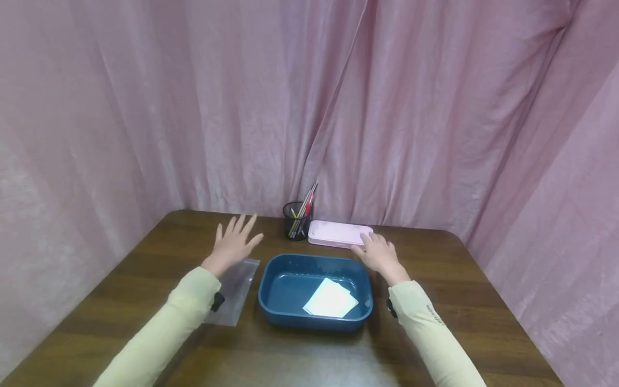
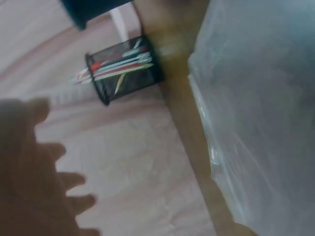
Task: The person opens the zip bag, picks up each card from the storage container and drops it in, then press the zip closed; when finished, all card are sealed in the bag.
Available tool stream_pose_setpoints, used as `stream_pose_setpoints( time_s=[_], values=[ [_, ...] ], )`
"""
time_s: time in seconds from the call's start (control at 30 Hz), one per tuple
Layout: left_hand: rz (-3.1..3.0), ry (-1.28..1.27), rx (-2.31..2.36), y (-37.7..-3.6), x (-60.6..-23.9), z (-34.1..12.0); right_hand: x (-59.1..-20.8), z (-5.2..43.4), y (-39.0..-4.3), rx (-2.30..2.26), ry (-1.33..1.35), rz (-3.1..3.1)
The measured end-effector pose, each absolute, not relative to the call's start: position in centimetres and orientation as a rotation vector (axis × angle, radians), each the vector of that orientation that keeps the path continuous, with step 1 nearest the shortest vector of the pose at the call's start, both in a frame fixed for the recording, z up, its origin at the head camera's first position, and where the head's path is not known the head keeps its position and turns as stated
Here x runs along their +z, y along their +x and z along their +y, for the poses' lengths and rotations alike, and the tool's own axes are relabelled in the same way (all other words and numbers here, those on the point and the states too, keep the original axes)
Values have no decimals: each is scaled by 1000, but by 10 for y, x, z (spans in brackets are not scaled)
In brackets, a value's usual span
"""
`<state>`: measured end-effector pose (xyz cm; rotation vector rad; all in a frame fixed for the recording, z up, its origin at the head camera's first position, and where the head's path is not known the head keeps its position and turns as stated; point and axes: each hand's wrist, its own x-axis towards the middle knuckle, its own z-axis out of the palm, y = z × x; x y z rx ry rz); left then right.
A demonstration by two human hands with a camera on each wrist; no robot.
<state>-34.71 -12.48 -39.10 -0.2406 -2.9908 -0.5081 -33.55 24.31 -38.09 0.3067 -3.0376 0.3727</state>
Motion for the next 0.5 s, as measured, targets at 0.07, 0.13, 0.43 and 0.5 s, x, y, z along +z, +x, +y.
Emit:
stream_pose_setpoints(
  time_s=[0.07,0.13,0.43,0.5],
  values=[
    [-3002,-252,-572,-345,-394,-132,-380,245,-332,462,328,-3072],
    [-2997,-246,-651,-342,-397,-141,-382,248,-328,553,340,-3083],
    [-3025,-89,-834,-332,-407,-173,-392,252,-312,760,396,-3016],
    [-3067,-52,-832,-327,-410,-178,-395,251,-309,777,389,-3010]
  ],
)
